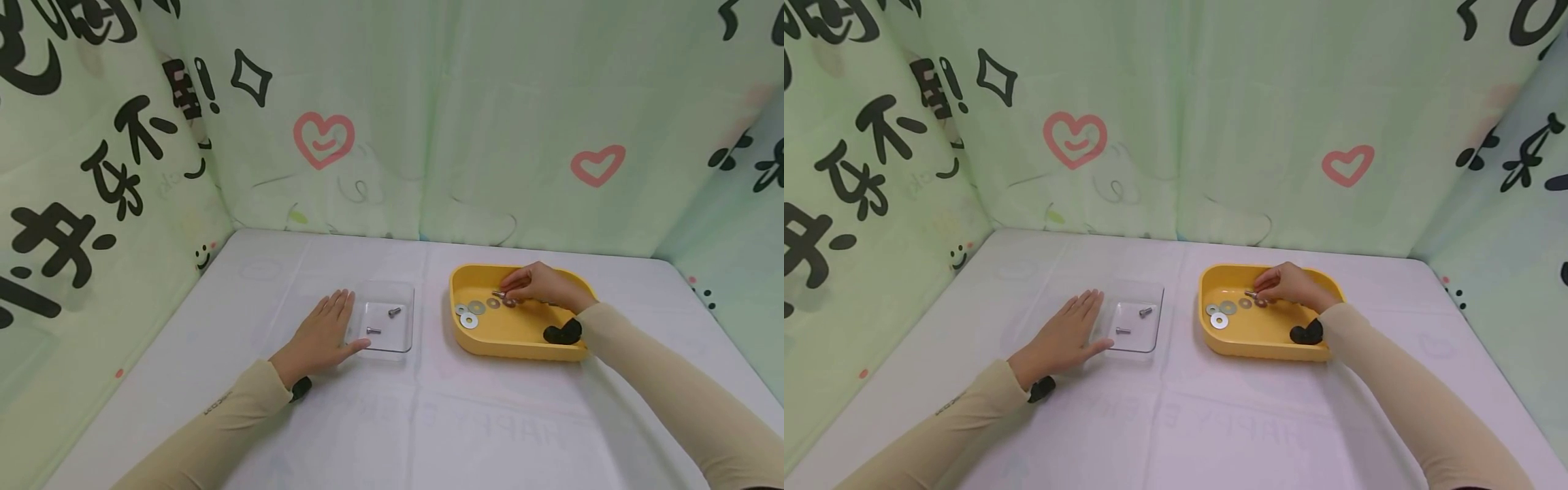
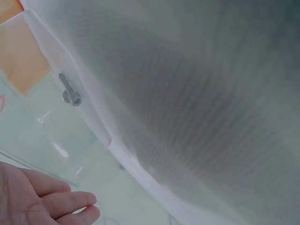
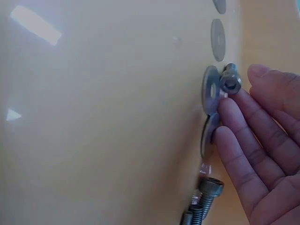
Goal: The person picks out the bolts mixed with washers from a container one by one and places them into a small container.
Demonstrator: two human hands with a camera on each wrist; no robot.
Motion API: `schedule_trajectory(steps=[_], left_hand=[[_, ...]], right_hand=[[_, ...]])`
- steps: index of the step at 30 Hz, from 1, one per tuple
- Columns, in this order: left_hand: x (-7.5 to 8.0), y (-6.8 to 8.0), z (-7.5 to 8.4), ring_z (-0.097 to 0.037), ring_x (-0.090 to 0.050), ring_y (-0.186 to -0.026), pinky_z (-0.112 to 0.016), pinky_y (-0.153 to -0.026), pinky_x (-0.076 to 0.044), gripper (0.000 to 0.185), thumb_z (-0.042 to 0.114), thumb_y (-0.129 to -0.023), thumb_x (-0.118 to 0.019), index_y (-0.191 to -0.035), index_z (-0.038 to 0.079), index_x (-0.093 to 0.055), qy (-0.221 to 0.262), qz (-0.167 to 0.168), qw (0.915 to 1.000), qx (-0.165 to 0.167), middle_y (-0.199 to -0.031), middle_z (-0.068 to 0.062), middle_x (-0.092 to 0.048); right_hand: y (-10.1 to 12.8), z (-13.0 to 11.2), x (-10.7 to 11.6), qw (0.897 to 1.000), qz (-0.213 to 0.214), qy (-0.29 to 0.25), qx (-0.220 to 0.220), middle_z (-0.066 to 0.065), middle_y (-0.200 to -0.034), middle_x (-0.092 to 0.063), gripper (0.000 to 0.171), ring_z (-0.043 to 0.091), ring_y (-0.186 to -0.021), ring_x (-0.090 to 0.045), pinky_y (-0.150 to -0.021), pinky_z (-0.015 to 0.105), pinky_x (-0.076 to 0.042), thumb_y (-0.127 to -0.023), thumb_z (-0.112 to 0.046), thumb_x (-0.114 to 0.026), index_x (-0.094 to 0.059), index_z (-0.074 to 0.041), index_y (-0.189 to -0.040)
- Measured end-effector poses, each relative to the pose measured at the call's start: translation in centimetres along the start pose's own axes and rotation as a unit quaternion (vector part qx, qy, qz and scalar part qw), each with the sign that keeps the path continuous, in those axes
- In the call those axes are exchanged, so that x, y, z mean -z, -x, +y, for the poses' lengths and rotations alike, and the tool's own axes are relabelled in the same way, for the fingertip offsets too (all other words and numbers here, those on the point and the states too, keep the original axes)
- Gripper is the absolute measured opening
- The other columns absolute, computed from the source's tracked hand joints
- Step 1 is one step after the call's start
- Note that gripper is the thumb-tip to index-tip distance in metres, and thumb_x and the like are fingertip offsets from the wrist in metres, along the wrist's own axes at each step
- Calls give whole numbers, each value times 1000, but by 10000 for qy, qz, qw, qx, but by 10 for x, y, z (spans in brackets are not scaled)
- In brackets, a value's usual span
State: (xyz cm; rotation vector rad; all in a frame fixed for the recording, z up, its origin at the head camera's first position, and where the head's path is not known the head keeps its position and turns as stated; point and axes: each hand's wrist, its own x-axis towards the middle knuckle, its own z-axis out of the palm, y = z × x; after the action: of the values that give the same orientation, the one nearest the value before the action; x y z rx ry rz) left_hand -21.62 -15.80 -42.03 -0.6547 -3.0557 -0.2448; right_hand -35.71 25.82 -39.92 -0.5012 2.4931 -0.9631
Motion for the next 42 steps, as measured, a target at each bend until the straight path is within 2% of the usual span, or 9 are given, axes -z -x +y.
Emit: schedule_trajectory(steps=[11, 20, 31, 42], left_hand=[[-1, 0, -1, -34, -18, -145, -47, -119, -15, 88, 57, -93, -43, -147, -7, -17, -47, -3, 10000, 8, -154, -24, -21], [1, 0, 0, -34, -17, -145, -47, -119, -14, 88, 58, -93, -42, -147, -7, -17, -35, -74, 10000, 26, -154, -24, -19], [1, 0, 2, -34, -17, -145, -46, -119, -15, 88, 58, -93, -43, -147, -7, -18, -30, -87, 9999, 42, -154, -24, -21], [1, 1, 1, -34, -18, -145, -47, -119, -15, 88, 58, -93, -43, -147, -7, -18, -41, -36, 10000, 0, -153, -24, -22]], right_hand=[[-5, 0, -7, 9984, 271, 478, 107, 17, -99, -71, 28, 10, -77, -64, -69, 22, -56, -83, -12, -71, -68, 5, -106], [-6, -6, -13, 9945, 478, 906, 224, 17, -94, -72, 23, 10, -72, -60, -61, 19, -50, -79, -9, -74, -71, 4, -98], [-8, -9, -16, 9874, 474, 1474, 321, 11, -89, -73, 20, 13, -70, -55, -60, 21, -47, -78, -14, -76, -74, -1, -93], [-11, -5, -18, 9898, 404, 1296, 435, 4, -76, -71, 14, 10, -61, -56, -55, 20, -49, -77, -12, -76, -74, -3, -88]])
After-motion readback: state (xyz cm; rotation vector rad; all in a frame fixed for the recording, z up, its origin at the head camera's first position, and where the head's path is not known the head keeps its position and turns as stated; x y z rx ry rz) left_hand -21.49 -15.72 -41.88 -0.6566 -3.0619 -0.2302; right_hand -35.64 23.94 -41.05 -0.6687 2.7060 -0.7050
